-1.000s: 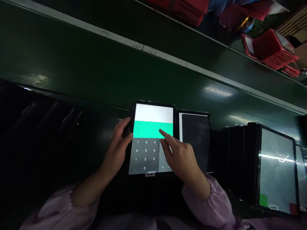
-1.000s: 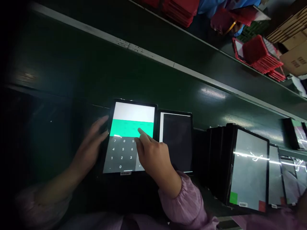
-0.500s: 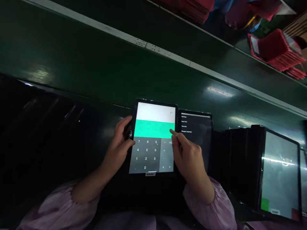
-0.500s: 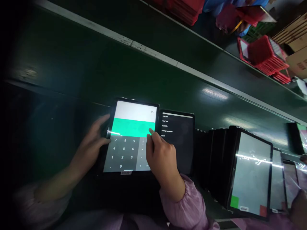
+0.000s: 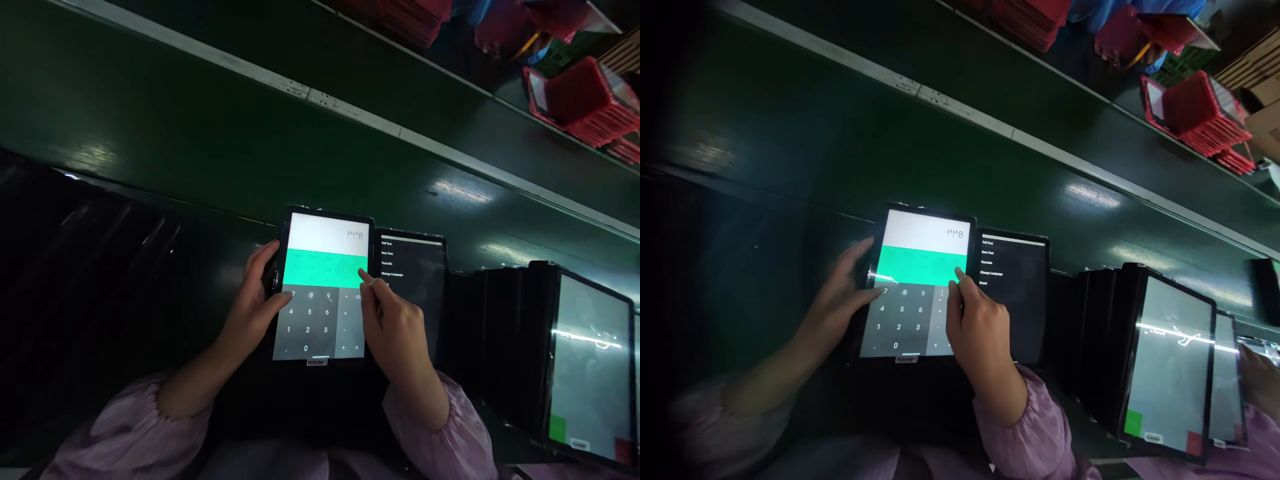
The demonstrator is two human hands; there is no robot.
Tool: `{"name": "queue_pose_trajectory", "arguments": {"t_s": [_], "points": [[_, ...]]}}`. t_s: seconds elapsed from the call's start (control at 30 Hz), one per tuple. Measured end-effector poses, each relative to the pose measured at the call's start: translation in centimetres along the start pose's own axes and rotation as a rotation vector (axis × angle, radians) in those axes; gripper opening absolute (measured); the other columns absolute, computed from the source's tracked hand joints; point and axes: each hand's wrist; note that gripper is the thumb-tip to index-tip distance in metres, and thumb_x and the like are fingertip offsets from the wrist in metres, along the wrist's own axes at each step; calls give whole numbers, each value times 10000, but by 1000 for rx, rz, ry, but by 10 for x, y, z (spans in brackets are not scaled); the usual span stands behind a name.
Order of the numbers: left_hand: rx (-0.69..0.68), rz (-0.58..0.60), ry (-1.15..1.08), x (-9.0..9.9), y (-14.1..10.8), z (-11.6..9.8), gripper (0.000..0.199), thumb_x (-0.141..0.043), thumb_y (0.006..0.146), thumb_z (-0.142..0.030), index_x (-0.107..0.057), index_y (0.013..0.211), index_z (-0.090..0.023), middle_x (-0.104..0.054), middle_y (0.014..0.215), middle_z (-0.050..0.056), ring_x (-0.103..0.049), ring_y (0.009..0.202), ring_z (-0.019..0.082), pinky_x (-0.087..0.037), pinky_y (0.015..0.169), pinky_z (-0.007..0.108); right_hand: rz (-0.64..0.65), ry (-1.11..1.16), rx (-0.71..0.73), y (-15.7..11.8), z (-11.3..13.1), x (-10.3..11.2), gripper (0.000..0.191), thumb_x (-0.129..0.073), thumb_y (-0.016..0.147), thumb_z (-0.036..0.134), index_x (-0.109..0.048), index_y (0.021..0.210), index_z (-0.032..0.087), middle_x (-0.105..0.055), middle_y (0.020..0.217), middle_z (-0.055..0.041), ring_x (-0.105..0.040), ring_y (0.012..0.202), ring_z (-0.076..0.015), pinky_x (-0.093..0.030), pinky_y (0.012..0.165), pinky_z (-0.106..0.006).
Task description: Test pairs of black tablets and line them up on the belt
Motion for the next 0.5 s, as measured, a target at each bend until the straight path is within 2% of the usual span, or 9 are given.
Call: {"name": "queue_pose_trajectory", "arguments": {"t_s": [0.2, 0.27, 0.33, 0.4, 0.5], "points": [[26, -26, -1, 0, 0, -5, 649, -720, 780, -349, -603, 1411, -256, -559, 1582, 100, -291, 1630, 361, -327, 1314, 524, 78, -5, 92, 1, 0, -9, 364, -442, 1102, 231, -777, 1205, 132, -839, 829, -81, -606, 462, -106, -408, 475, -234], [37, -37, -18, -1, 0, -7, 633, -714, 778, -354, -614, 1396, -257, -570, 1573, 101, -307, 1624, 363, -343, 1308, 525, 34, 0, 78, 1, -1, -7, 343, -455, 1094, 214, -786, 1140, 135, -842, 836, -82, -573, 437, -99, -377, 448, -238], [52, -42, -31, -2, 0, -8, 624, -712, 778, -361, -622, 1387, -255, -580, 1565, 106, -322, 1617, 367, -360, 1299, 528, -12, 2, 30, 1, -3, -5, 333, -466, 1083, 201, -784, 994, 159, -857, 943, -103, -513, 407, -81, -324, 410, -243], [67, -49, -33, -3, 0, -10, 612, -710, 782, -368, -630, 1378, -259, -583, 1566, 103, -333, 1612, 371, -380, 1288, 530, -7, 5, 6, 2, -4, -5, 343, -461, 1083, 205, -778, 954, 171, -858, 990, -112, -491, 402, -76, -316, 407, -240], [76, -62, -20, -2, 0, -12, 584, -713, 783, -377, -645, 1354, -275, -591, 1564, 90, -344, 1607, 375, -411, 1270, 528, 76, 11, 53, 2, -3, -7, 355, -448, 1097, 240, -790, 1154, 165, -838, 853, -86, -565, 455, -103, -389, 466, -232]]}}
Point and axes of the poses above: each hand's wrist, its own y-axis towards the middle knuckle, its own x-axis out of the back of the hand, z = x × y
